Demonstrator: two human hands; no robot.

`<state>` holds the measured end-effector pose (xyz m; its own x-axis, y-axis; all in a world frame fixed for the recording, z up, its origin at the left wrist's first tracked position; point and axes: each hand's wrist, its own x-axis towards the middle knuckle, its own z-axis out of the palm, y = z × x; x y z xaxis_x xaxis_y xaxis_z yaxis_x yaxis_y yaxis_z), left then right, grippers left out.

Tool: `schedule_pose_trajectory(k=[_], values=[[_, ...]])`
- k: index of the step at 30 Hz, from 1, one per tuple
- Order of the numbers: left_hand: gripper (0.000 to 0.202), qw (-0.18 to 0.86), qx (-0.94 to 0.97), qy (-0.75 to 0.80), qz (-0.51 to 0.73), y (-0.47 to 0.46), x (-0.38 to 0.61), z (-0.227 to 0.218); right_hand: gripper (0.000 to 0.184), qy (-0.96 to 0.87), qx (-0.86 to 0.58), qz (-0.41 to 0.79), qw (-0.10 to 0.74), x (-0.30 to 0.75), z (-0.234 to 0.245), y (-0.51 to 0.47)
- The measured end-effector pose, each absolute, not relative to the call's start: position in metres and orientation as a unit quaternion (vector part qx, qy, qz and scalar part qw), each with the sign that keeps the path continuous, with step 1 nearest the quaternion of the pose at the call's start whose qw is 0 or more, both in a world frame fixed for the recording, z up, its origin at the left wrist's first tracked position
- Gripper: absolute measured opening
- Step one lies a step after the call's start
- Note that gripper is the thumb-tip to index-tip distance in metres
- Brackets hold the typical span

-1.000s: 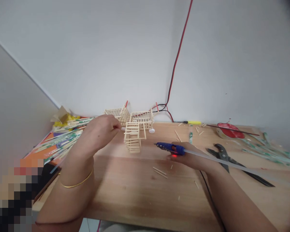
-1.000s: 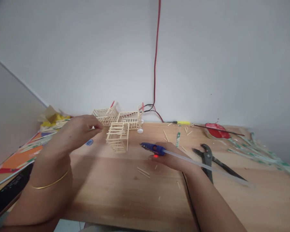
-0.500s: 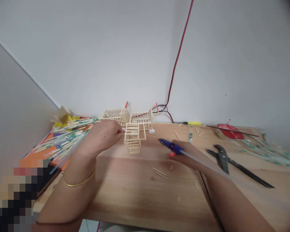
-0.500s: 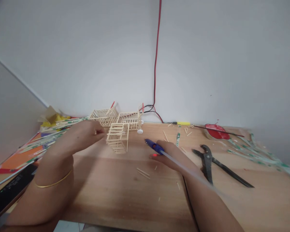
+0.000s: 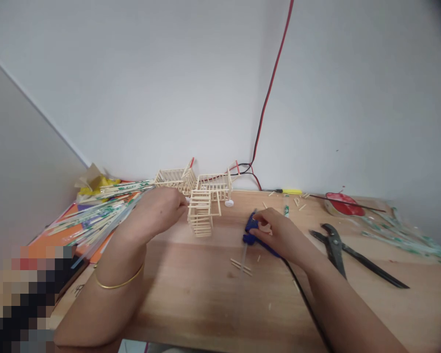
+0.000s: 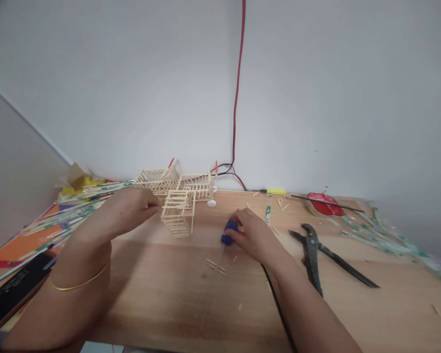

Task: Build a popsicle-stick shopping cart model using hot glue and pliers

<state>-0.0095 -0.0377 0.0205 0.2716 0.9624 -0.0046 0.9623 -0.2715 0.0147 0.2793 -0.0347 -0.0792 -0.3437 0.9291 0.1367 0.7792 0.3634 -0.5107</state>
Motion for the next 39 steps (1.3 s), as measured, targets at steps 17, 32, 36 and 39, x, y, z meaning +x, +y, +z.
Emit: schedule_pose_trajectory(k=[17, 32, 36, 39], values=[[0.025, -0.013, 0.803, 0.596, -0.004, -0.037, -0.002, 0.018, 0.015, -0.707, -0.416, 0.407, 0.402, 0.21, -0.074, -0.027], [0.025, -0.017, 0.795, 0.606, -0.01, -0.037, 0.002, 0.018, 0.015, -0.705, -0.426, 0.398, 0.404, 0.208, -0.073, -0.025], [0.023, -0.024, 0.788, 0.615, 0.004, -0.037, -0.003, 0.015, 0.014, -0.706, -0.428, 0.393, 0.406, 0.208, -0.07, -0.024], [0.022, -0.018, 0.786, 0.618, 0.017, -0.036, -0.007, 0.015, 0.013, -0.709, -0.433, 0.381, 0.406, 0.209, -0.07, -0.023]])
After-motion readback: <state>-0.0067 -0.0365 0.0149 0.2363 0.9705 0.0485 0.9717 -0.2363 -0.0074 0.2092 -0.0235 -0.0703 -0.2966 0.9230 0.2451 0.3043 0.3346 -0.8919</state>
